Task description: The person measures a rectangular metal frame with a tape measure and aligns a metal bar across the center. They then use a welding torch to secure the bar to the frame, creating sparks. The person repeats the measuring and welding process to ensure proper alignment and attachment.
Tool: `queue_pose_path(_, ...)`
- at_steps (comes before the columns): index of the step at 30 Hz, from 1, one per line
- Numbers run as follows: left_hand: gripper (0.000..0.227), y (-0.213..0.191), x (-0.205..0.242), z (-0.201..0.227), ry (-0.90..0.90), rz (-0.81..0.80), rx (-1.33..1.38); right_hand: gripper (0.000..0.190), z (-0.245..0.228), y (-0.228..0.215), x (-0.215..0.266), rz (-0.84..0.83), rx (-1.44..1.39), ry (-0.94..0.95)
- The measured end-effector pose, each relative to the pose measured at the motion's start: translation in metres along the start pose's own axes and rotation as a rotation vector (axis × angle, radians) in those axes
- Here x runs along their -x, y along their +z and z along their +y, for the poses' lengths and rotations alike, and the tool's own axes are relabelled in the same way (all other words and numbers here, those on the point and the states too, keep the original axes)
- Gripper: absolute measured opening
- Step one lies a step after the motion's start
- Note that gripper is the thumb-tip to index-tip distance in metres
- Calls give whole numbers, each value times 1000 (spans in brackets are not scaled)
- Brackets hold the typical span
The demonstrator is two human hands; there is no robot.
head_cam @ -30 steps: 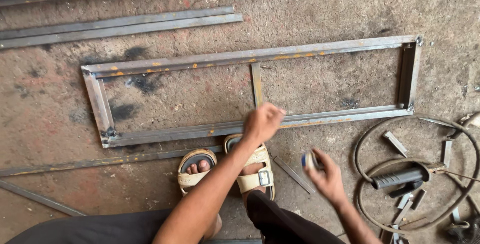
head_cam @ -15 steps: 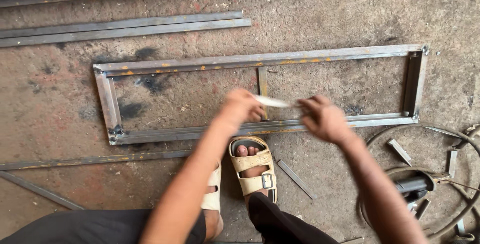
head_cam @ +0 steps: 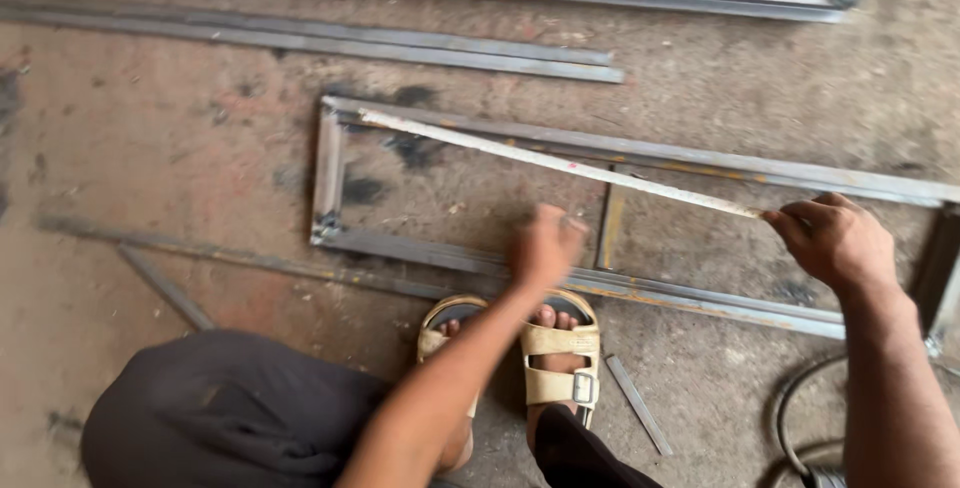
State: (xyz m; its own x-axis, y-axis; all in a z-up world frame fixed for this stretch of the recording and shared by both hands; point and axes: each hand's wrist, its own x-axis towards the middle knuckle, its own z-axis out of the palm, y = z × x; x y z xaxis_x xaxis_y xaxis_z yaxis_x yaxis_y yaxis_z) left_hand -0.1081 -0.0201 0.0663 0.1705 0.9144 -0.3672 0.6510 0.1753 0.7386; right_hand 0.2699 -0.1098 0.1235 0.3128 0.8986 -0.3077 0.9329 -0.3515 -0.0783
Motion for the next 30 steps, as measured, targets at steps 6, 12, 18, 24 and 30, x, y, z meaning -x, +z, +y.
queue_pose_path(6,65,61,6,24,142,-100,-370,42,-59,-18,-19,-73,56,17)
queue_pose_path(12,75,67,-12,35,57,-161,-447,41,-54,-16,-27,-10,88,-47)
queue_pose_path(18,68,64,-19,42,26,-172,-483,33,-65,1,-43,13,48,-1)
queue_pose_path(24,59,65,-20,48,-1,-202,-466,37,-72,0,-45,-88,70,75)
queue_pose_path(30,52,69,-26,46,9,-164,-467,37,-71,12,-42,-79,49,71)
